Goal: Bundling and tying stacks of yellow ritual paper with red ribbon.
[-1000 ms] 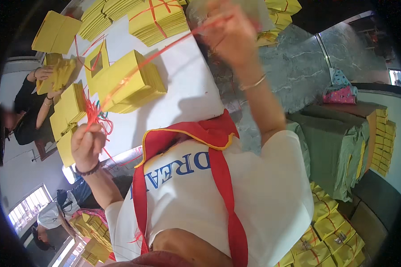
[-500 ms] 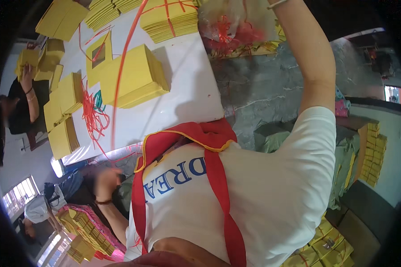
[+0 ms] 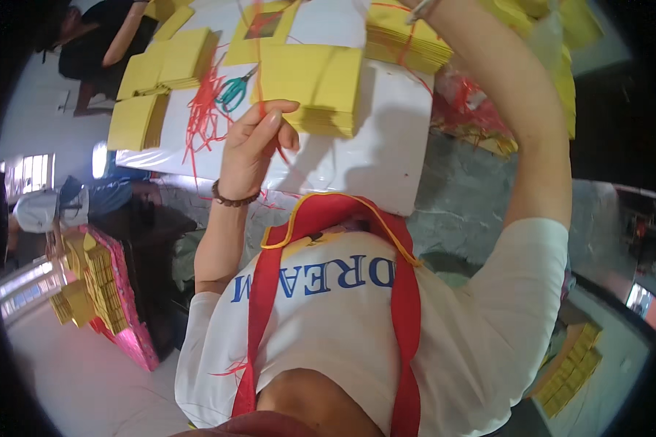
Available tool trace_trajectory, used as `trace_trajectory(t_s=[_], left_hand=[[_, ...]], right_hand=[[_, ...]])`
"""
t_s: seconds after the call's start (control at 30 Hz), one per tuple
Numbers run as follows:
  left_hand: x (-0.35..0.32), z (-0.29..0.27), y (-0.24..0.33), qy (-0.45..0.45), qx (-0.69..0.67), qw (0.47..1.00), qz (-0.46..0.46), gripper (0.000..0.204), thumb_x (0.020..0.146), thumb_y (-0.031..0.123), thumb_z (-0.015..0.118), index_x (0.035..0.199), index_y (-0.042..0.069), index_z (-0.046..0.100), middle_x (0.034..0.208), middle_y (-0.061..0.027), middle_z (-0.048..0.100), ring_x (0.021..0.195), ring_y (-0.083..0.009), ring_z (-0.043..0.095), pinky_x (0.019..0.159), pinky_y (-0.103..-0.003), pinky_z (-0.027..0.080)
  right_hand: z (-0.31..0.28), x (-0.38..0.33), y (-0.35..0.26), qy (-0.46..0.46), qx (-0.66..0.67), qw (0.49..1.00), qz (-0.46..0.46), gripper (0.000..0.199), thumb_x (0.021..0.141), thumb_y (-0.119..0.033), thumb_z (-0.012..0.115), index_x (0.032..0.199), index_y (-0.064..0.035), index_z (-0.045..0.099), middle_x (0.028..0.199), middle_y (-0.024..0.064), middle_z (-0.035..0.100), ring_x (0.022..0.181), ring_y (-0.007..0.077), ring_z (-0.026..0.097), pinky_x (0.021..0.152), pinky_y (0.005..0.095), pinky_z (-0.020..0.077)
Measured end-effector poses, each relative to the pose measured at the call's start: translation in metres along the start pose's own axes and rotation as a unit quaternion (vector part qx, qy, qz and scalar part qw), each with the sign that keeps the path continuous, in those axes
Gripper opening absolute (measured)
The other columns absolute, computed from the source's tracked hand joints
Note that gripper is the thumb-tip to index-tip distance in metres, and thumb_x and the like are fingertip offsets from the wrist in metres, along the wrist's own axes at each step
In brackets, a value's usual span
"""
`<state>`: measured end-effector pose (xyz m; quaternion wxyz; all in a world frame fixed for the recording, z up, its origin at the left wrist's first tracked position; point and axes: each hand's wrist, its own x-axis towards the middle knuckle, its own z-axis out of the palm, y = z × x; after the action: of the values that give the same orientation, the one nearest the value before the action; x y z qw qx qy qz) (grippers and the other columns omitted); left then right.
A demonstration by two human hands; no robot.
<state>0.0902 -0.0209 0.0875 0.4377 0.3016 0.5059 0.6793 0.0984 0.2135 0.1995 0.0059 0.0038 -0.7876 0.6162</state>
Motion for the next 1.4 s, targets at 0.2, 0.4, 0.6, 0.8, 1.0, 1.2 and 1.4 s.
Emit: trace_trajectory(t_s=[0.2, 0.4, 0.6, 0.8, 1.0, 1.2, 1.4], left_hand=[[0.008, -0.013, -0.008, 0.124, -0.123, 0.984, -0.023, 0.031, 0.092, 0.024, 0.038, 0.101, -0.002, 0.051, 0.052, 0.0034, 0.031, 0.043, -0.0046, 0.026, 0.041, -0.019, 0.021], [0.006, -0.016, -0.028, 0.139, -0.074, 0.985, -0.067, 0.034, 0.092, 0.029, 0.036, 0.093, 0.000, 0.053, 0.049, 0.0033, 0.029, 0.041, -0.0056, 0.024, 0.040, -0.020, 0.021], [0.006, -0.014, -0.055, 0.154, -0.111, 0.979, -0.068, 0.034, 0.092, 0.030, 0.037, 0.087, 0.001, 0.054, 0.050, 0.0037, 0.034, 0.041, -0.0044, 0.027, 0.038, -0.019, 0.022], [0.001, -0.011, -0.066, 0.150, -0.116, 0.977, -0.093, 0.035, 0.092, 0.030, 0.036, 0.087, 0.001, 0.054, 0.050, 0.0036, 0.034, 0.042, -0.0043, 0.026, 0.038, -0.019, 0.022], [-0.005, -0.019, -0.079, 0.148, -0.148, 0.967, -0.145, 0.032, 0.093, 0.028, 0.036, 0.089, 0.002, 0.053, 0.050, 0.0039, 0.032, 0.041, -0.0042, 0.025, 0.038, -0.019, 0.020], [-0.010, -0.029, -0.095, 0.109, -0.240, 0.953, -0.150, 0.031, 0.093, 0.028, 0.036, 0.090, 0.002, 0.052, 0.049, 0.0043, 0.030, 0.040, -0.0041, 0.023, 0.038, -0.020, 0.019], [-0.008, -0.022, -0.078, 0.081, -0.182, 0.974, -0.109, 0.031, 0.092, 0.028, 0.036, 0.091, 0.001, 0.052, 0.050, 0.0046, 0.030, 0.042, -0.0042, 0.024, 0.039, -0.019, 0.020]], right_hand=[[-0.044, 0.053, 0.090, -0.171, 0.345, 0.923, -0.008, 0.032, 0.091, -0.029, 0.039, 0.080, -0.0029, 0.053, 0.055, -0.0005, 0.049, 0.044, 0.0069, 0.042, 0.041, 0.0197, 0.0344], [-0.021, 0.062, 0.156, 0.003, 0.430, 0.896, 0.107, 0.019, 0.087, -0.022, 0.049, 0.098, -0.0057, 0.051, 0.068, 0.0007, 0.057, 0.056, 0.0080, 0.053, 0.051, 0.0201, 0.0463], [0.006, 0.061, 0.172, 0.172, -0.084, 0.970, 0.149, 0.033, 0.084, -0.033, 0.051, 0.084, -0.0005, 0.059, 0.071, 0.0046, 0.059, 0.062, 0.0103, 0.055, 0.061, 0.0233, 0.0489], [0.012, 0.060, 0.187, 0.162, -0.097, 0.967, 0.170, 0.035, 0.083, -0.035, 0.051, 0.074, -0.0017, 0.057, 0.064, 0.0035, 0.057, 0.053, 0.0102, 0.052, 0.051, 0.0237, 0.0446], [0.015, 0.056, 0.202, 0.083, -0.015, 0.968, 0.236, 0.031, 0.084, -0.033, 0.051, 0.069, -0.0059, 0.053, 0.059, -0.0012, 0.051, 0.048, 0.0065, 0.045, 0.045, 0.0207, 0.0380], [0.017, 0.055, 0.197, -0.020, 0.008, 0.957, 0.288, 0.030, 0.084, -0.035, 0.051, 0.068, -0.0105, 0.051, 0.057, -0.0053, 0.046, 0.046, 0.0017, 0.039, 0.040, 0.0173, 0.0307], [-0.004, 0.055, 0.191, 0.036, 0.064, 0.964, 0.254, 0.028, 0.083, -0.038, 0.052, 0.073, -0.0114, 0.053, 0.059, -0.0065, 0.046, 0.050, 0.0009, 0.041, 0.042, 0.0149, 0.0302]])
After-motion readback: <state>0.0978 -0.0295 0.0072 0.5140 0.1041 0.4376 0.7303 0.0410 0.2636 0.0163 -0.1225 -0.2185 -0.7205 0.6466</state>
